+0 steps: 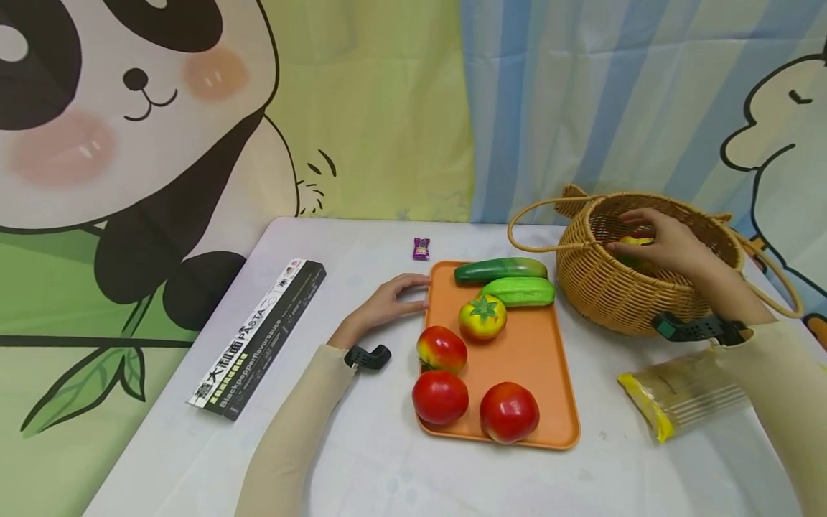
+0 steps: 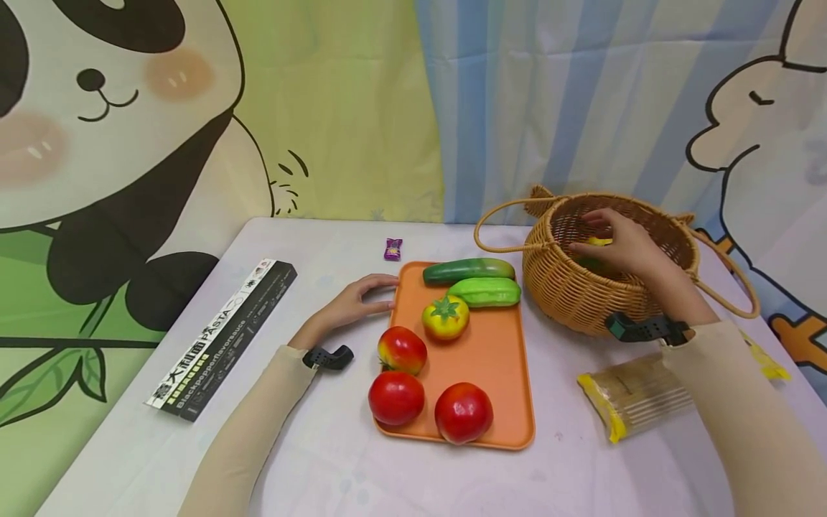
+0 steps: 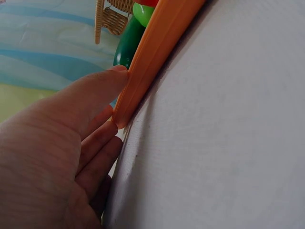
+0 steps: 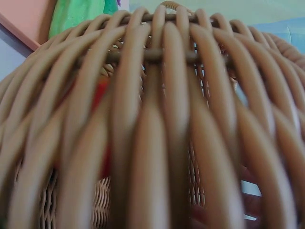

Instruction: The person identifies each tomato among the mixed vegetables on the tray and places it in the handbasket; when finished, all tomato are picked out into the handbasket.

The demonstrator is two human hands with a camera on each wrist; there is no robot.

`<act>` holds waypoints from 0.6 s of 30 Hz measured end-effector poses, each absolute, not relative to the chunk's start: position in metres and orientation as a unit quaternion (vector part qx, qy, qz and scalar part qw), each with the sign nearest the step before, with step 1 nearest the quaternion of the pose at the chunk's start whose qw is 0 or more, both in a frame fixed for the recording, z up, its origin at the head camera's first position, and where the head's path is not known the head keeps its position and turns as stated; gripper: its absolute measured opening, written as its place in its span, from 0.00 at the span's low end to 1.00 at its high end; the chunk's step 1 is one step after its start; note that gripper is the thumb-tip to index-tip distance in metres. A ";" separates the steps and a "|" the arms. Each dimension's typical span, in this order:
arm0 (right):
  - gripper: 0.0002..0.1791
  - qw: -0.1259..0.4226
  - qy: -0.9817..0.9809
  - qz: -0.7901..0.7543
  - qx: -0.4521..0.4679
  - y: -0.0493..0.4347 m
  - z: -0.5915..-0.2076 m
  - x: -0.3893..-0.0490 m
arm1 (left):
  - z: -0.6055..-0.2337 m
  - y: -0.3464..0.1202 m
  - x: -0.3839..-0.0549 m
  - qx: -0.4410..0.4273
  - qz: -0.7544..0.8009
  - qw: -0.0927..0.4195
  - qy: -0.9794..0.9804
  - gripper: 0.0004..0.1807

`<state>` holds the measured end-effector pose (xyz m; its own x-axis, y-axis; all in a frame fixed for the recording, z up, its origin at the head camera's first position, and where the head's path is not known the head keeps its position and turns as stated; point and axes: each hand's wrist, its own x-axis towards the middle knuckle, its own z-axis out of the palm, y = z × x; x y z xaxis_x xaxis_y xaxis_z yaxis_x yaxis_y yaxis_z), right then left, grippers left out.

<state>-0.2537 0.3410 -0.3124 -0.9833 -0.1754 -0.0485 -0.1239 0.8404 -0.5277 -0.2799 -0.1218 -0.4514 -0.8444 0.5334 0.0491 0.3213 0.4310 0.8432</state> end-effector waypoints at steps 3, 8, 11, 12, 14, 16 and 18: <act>0.41 0.046 0.958 -0.272 -0.082 0.341 -0.313 -0.254 | -0.450 -0.121 -0.280 0.254 0.466 0.120 0.839 0.29; 0.41 0.045 0.956 -0.278 -0.084 0.342 -0.313 -0.253 | -0.444 -0.120 -0.276 0.257 0.462 0.121 0.840 0.29; 0.40 0.047 0.954 -0.282 -0.085 0.342 -0.313 -0.252 | -0.450 -0.121 -0.279 0.256 0.465 0.117 0.839 0.29; 0.40 0.046 0.954 -0.282 -0.085 0.341 -0.313 -0.251 | -0.450 -0.121 -0.279 0.255 0.464 0.116 0.840 0.29; 0.40 0.043 0.954 -0.283 -0.086 0.341 -0.313 -0.251 | -0.451 -0.121 -0.279 0.254 0.461 0.115 0.842 0.29; 0.39 0.037 0.955 -0.280 -0.088 0.340 -0.313 -0.251 | -0.451 -0.122 -0.279 0.255 0.459 0.115 0.844 0.28; 0.37 0.026 0.956 -0.280 -0.088 0.338 -0.313 -0.250 | -0.451 -0.122 -0.279 0.254 0.457 0.114 0.845 0.28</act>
